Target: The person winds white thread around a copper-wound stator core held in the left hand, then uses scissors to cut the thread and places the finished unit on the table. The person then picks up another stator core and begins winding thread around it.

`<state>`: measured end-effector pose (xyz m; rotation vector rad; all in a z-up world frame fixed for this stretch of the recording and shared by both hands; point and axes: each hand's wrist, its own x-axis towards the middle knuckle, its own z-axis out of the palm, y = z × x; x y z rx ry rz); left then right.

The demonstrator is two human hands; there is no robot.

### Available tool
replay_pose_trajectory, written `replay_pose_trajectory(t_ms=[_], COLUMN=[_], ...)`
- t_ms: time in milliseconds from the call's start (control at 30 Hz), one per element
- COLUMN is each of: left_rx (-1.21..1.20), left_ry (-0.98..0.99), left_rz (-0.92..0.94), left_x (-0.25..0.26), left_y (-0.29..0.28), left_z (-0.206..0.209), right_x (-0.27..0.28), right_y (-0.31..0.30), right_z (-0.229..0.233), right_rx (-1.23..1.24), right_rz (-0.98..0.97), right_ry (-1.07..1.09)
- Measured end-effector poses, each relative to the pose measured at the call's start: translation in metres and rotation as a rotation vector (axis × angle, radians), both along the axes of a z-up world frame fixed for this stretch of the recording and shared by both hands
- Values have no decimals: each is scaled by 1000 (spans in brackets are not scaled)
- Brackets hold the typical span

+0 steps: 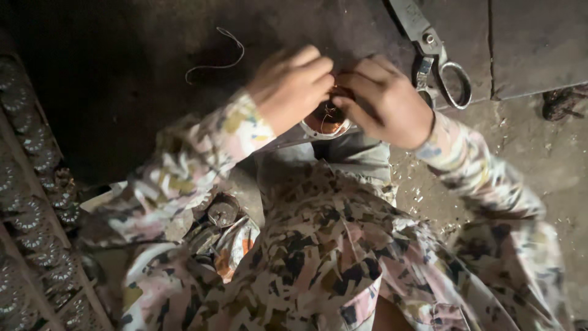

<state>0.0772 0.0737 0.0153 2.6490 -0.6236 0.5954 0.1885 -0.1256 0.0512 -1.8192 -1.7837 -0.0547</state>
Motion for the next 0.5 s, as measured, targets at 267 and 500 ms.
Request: replay_pose_trajectory(t_ms=[267,500], left_rx=[-173,-303], left_ry=[7,19], left_rz=[194,195], left_x=[-76,-66], left_y=[-28,-31], left_z=[-3,-19], right_x=[-63,-73], right_y=[-45,-19], right_z=[-51,-61], right_rx=[122,213], right_rz=[-182,-173], right_ry=[128,-30])
